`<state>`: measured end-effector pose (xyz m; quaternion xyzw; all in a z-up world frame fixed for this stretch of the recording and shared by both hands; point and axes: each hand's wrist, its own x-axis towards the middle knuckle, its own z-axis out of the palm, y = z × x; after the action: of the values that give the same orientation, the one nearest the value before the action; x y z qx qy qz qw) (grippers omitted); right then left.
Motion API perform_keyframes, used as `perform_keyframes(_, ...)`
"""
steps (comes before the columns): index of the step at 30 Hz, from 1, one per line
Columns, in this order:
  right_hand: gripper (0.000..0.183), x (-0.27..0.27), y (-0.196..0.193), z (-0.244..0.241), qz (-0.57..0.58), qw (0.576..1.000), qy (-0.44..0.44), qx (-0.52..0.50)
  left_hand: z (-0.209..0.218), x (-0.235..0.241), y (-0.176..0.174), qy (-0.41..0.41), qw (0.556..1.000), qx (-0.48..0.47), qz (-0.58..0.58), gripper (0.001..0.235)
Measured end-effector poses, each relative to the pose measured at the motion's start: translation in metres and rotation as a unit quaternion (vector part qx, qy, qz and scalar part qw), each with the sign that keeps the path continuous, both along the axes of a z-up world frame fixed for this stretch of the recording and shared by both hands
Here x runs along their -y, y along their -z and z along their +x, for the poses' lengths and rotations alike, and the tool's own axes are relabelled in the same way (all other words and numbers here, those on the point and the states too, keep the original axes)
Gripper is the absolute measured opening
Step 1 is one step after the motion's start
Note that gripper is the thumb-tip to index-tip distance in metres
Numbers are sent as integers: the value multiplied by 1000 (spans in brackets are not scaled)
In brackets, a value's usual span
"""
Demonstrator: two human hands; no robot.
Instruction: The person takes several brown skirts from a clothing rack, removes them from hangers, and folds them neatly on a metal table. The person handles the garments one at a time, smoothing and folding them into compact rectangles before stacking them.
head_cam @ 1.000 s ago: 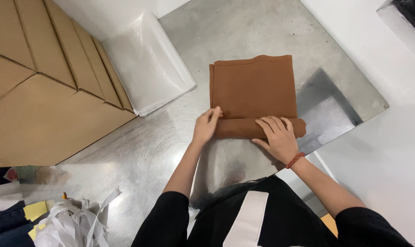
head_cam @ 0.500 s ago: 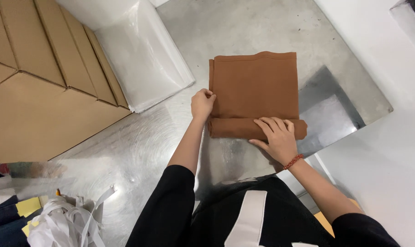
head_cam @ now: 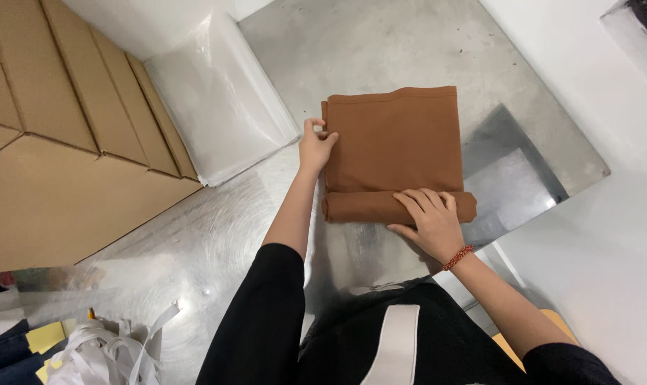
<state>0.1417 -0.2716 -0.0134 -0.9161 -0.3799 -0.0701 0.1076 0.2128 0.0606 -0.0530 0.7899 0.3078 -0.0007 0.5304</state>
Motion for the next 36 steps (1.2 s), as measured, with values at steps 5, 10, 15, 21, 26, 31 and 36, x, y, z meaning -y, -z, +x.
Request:
perform_keyframes(5, 68, 1, 1, 9, -9, 999, -3, -33, 37, -10, 19, 111, 990, 44, 75, 40)
perform_keyframes(10, 69, 3, 3, 16, -23, 997, -7, -71, 11, -10, -2, 112, 986, 95, 83, 55)
perform_keyframes(15, 65, 1, 0, 49, -41, 984, -21, -175, -25, -10, -26, 76, 993, 78, 37, 79)
perform_keyframes(21, 67, -21, -25, 93, -71, 959, -22, -275, -71, -12, 29, 73, 997, -16, -17, 79)
perform_keyframes(26, 49, -28, -9, 102, -19, 992, 21, -122, -94, -8, 25, 50, 998, -14, 24, 70)
perform_keyframes(31, 41, -19, 15, 71, 5, 1000, 2, -18, -104, 15, -28, 13, 997, 59, 45, 33)
perform_keyframes(36, 73, 3, 3, 45, 14, 998, -21, 50, -130, 40, -80, 182, 964, 146, 130, 58)
